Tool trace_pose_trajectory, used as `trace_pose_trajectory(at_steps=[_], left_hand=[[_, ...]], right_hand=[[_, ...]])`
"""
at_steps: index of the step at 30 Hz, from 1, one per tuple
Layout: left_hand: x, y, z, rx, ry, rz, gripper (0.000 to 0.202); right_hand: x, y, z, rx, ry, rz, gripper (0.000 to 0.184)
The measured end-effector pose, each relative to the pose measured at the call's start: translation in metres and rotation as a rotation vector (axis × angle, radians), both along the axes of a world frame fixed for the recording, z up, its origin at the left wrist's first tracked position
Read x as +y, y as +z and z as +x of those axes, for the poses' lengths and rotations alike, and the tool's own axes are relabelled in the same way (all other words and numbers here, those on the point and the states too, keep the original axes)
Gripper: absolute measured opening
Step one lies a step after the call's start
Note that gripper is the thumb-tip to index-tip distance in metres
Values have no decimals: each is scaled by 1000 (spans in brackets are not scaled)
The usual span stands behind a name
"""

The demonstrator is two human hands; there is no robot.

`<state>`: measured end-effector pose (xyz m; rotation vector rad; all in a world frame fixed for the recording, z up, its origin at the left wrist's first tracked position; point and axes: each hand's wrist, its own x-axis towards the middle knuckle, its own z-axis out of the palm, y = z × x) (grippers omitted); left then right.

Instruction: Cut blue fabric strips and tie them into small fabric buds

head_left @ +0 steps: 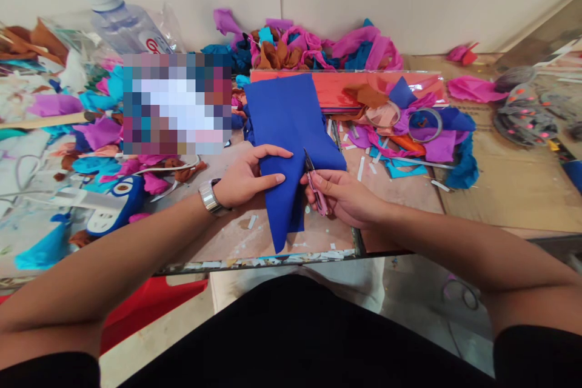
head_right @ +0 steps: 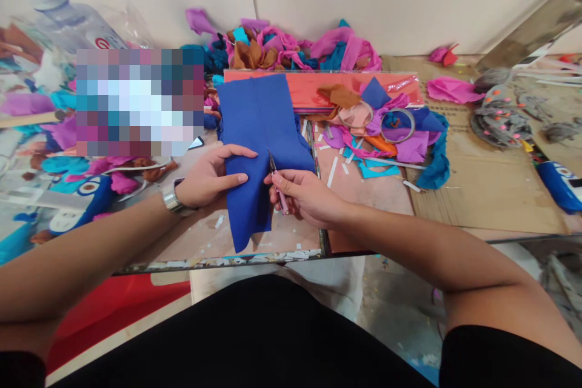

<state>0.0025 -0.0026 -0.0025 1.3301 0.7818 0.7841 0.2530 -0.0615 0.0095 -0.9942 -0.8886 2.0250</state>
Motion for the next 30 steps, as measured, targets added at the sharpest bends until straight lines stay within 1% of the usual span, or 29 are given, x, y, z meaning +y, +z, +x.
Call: trace_pose_trajectory(at_steps=[7,17,23,26,30], left_hand=[[-2,1,1,40,20,78,48],[1,-2,-4,116,65,245,35],[4,-3,-3,92,15,296,32],[5,-4,-3,83,14,315,29],[4,-4,-3,75,19,326,27]], right_hand=[[1,2,-2,33,-9,-32,45],[0,7,-1,33,-11,-59,44],[1,9,-1,39,-2,-46,45],[1,8,-1,26,-5,-34,43],[1,6,-1,-2,-18,-8,47]])
